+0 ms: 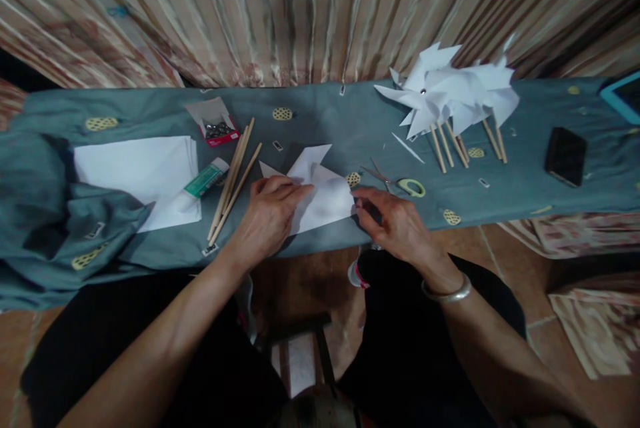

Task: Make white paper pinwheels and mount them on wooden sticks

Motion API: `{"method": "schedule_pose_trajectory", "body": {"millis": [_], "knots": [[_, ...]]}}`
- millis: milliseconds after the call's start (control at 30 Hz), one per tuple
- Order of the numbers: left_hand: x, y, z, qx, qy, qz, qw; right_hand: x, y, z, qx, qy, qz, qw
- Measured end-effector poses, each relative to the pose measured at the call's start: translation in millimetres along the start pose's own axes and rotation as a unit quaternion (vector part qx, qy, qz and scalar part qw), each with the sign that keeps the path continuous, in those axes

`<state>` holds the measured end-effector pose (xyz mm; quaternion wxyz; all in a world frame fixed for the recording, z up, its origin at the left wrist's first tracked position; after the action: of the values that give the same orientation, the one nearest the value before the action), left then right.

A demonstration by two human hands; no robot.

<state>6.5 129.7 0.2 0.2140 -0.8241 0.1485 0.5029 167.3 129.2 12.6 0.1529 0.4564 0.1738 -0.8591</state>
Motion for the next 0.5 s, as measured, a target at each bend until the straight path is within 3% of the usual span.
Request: {"method": "schedule_pose_trajectory", "body": {"millis": [233,367,500], "knots": [[-1,0,5,-0.009,0.01,-0.019,1.0,3,3,-15,0.074,-0.119,0.012,0.99],[2,0,4,-0.006,-0.005,-0.011,1.0,7,2,-19,0.06,-0.223,0.014,0.973],[2,0,5,-0.012,-0.012,-0.008,1.0,13,3,-21,0.058,-0.263,0.027,0.963]]}}
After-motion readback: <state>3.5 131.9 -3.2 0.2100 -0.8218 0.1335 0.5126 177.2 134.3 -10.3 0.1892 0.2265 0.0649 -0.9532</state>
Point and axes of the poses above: each hand's wrist, its own y-axis away from the middle knuckle, its own x-axis out of the palm, z = x × y, the point moved 10 cm from there along -y, towards the middle knuckle, and after that the axes turned 6 degrees about -x, right-handed, at the moved point
